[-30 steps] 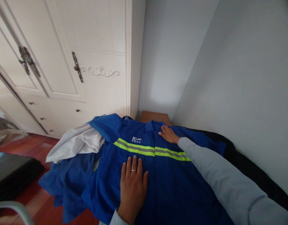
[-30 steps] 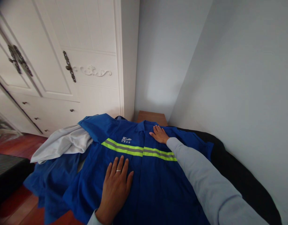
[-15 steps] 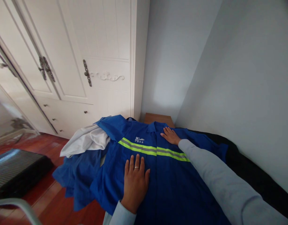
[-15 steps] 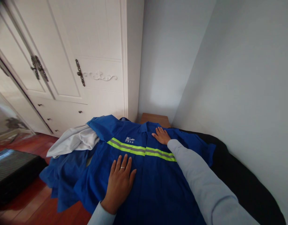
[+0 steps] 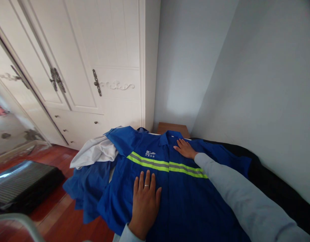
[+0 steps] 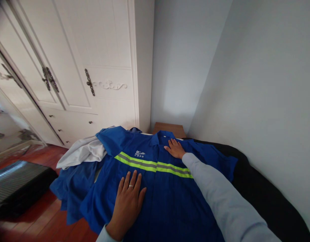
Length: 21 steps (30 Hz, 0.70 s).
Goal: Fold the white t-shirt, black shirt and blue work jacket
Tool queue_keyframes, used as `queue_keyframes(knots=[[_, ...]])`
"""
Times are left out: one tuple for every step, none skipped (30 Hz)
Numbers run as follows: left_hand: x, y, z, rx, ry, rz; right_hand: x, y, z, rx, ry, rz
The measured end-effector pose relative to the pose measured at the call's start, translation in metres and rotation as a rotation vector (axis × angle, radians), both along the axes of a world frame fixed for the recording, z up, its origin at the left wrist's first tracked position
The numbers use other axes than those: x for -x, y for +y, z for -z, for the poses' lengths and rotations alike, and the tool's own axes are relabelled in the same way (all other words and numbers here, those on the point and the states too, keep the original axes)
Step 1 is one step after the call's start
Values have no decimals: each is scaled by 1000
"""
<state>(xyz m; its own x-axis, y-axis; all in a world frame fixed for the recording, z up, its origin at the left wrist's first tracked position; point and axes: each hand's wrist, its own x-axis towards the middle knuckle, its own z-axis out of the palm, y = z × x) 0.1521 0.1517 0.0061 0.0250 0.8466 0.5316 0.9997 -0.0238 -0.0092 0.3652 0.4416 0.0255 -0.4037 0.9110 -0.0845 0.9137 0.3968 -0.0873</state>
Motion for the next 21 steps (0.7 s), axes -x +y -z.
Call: queue_keyframes(knots=[[0,-3,1,-4,2,-1,0,-2,-1,5,-4,-7],[0,-5,1,-11,5,-2,1,-4,-3,10,-9,-14],[0,-8,2,-19,10,-3,1,-6,-4,15,-15,-20],[0,-11,3,-28,17,-4,1,-8,-6,19,-20,-23],[0,-14,4,-35,25,-2,1,-9,-8,19,-27,-33],[0,-17,5,-39,30,0,0,-11,-10,13,-35,-48],[1,-19,5,-39,33,4,0,-12,-13,2,-42,-68],[1,-20,5,-35,31,7,1,-12,-16,-14,-46,-89],[1,-20,3,-27,25,7,1,-11,-20,-34,-48,-109],[1,-19,1,-18,13,3,2,-10,-24,-55,-46,-123],[1,-17,-3,-9,-2,-3,4,-7,-28,-84,-37,-130],[1,-13,-7,1,-18,-11,7,-2,-32,-120,-22,-130],[1,-8,-11,13,-34,-14,11,3,-35,-163,-8,-134],[1,-2,-15,27,-49,-11,15,9,-37,-205,4,-138],[1,4,-19,46,-62,-2,20,16,-38,-232,8,-139],[1,12,-21,68,-72,12,25,22,-37,-240,6,-133],[2,19,-22,95,-81,26,30,29,-36,-228,-3,-122],[2,25,-23,122,-90,38,35,34,-33,-202,-14,-107],[3,31,-22,146,-100,46,39,39,-28,-172,-24,-89],[3,36,-20,165,-111,50,42,43,-24,-148,-28,-73],[4,40,-19,178,-120,52,44,47,-19,-131,-28,-61]])
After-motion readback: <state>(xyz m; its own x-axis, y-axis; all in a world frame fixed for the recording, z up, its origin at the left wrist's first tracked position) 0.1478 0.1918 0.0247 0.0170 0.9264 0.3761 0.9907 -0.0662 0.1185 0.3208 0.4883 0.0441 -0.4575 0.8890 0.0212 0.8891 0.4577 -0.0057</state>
